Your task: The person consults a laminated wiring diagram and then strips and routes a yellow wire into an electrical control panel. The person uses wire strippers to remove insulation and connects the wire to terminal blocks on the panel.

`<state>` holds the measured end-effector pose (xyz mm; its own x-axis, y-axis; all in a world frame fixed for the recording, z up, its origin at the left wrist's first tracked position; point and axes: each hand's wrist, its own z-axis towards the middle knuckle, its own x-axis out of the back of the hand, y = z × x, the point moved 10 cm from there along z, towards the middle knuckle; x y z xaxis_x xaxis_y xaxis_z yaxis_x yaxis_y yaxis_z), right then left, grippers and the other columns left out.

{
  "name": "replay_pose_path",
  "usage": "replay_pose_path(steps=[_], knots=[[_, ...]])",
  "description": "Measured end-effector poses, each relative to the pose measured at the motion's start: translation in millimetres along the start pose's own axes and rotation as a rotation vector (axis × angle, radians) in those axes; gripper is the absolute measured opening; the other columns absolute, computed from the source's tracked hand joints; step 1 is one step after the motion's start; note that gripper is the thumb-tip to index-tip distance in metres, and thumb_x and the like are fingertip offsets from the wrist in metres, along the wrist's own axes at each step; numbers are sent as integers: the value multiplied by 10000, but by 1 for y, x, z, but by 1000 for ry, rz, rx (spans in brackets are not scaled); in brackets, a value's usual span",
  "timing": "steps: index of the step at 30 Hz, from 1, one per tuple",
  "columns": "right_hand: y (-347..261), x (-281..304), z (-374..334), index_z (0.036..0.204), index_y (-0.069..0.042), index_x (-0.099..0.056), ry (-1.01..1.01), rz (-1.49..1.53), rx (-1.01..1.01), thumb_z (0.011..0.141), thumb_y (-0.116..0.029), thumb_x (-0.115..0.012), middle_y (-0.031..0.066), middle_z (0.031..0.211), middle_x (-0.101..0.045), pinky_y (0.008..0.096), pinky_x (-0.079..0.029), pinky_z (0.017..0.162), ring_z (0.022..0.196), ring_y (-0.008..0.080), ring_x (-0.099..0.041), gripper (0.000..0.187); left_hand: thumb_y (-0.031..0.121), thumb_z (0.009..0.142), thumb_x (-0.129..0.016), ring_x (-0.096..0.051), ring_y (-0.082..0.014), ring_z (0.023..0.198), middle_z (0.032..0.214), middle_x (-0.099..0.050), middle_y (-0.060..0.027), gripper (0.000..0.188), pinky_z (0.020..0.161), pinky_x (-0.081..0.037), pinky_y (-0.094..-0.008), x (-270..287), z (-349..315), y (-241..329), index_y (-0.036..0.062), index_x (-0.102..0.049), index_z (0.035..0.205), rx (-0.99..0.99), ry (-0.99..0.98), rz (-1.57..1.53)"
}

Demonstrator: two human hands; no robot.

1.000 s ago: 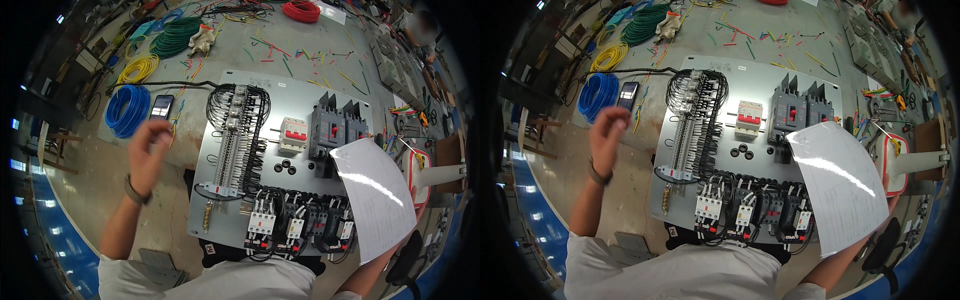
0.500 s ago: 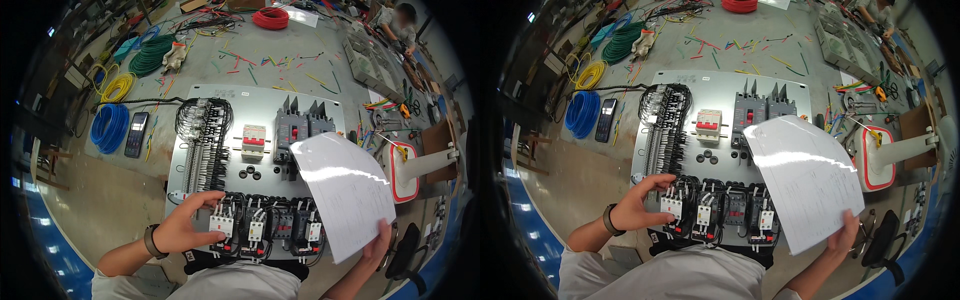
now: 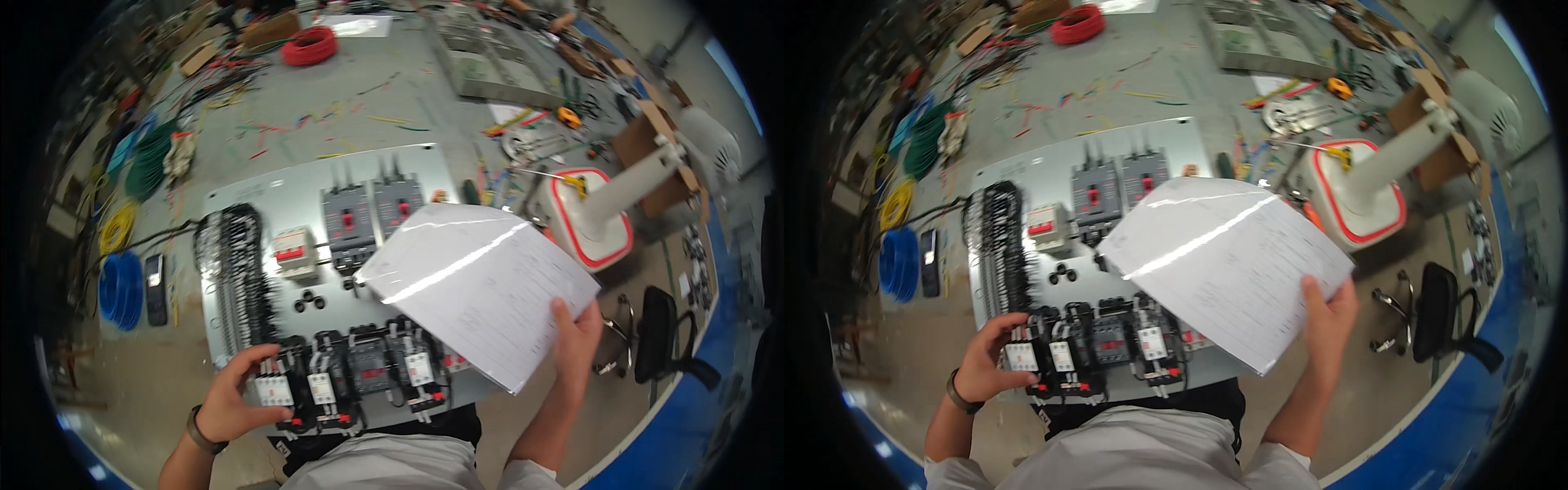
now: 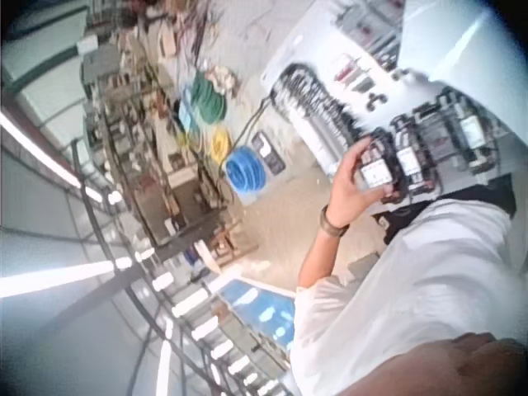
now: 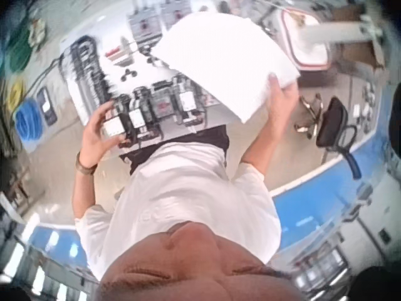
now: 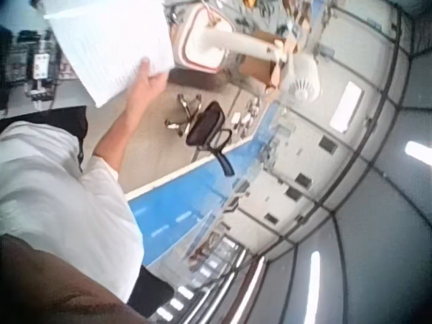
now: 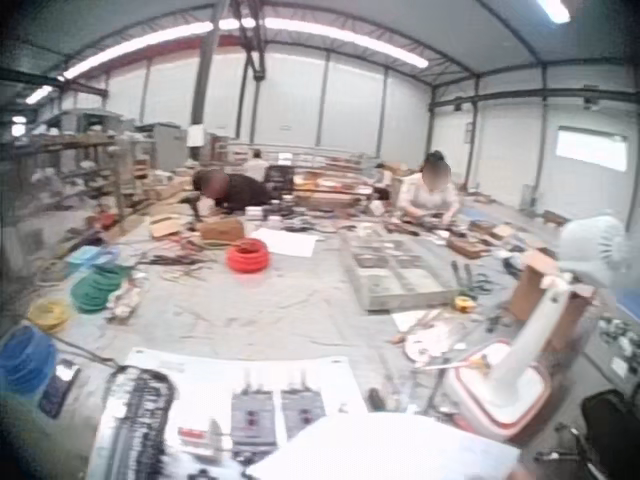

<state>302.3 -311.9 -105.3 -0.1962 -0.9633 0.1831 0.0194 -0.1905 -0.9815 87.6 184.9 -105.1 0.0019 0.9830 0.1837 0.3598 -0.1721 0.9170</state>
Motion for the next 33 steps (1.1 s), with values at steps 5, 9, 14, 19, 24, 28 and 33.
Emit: replay_pose_path(steps=[5,9,14,19,24,28,33], knots=[[-16,0,1,1385,65,-654,15,-17,64,1051,-60,-699,90,1239,-747,322,-542,990,1112,137,-673,359,-14,617,-1029,-578,-156,1186,1249,-615,-25,1037,1132,-446,-334,-3,7,2,27,-551,1535,24,-27,0],[-25,-2,1,1368,64,-665,21,-47,86,1057,-79,-693,90,1211,-754,319,-550,969,1082,130,-675,344,-6,616,-1039,-575,-151,1175,1227,-602,-22,1058,1128,-441,-322,-4,15,-1,15,-536,1546,47,-73,-43],[-27,-4,0,1369,68,-655,6,-35,124,1057,-124,-735,85,1208,-752,299,-547,942,1060,121,-675,375,6,631,-1046,-581,-137,1176,1216,-598,-21,1052,1083,-477,-303,-5,21,6,11,-529,1547,70,-155,15],[-27,-4,1,1372,58,-660,30,-95,124,1050,-133,-741,80,1211,-751,310,-544,954,1064,128,-674,383,2,653,-1038,-593,-142,1238,1310,-621,-35,1018,1093,-501,-317,1,28,10,19,-534,1537,107,-198,26],[-11,2,6,1361,66,-657,50,-31,83,1049,-87,-703,100,1227,-754,318,-532,991,1097,149,-682,351,-18,647,-1023,-599,-151,1238,1335,-623,-43,1014,1129,-459,-317,-2,29,22,21,-545,1541,54,-189,-2],[19,9,19,1396,86,-616,117,223,-136,1042,-87,-678,140,1264,-745,339,-548,999,1092,204,-719,399,-21,635,-1004,-561,-150,1033,1112,-549,-7,953,990,-456,-274,-4,21,53,25,-606,1500,-103,-108,131],[58,5,29,1461,69,-567,30,538,-363,1054,-136,-636,177,1339,-714,376,-562,1027,1143,255,-726,460,84,653,-999,-574,-198,1030,1101,-569,-45,842,921,-464,-310,-10,-5,62,79,-674,1430,-133,-25,357]])
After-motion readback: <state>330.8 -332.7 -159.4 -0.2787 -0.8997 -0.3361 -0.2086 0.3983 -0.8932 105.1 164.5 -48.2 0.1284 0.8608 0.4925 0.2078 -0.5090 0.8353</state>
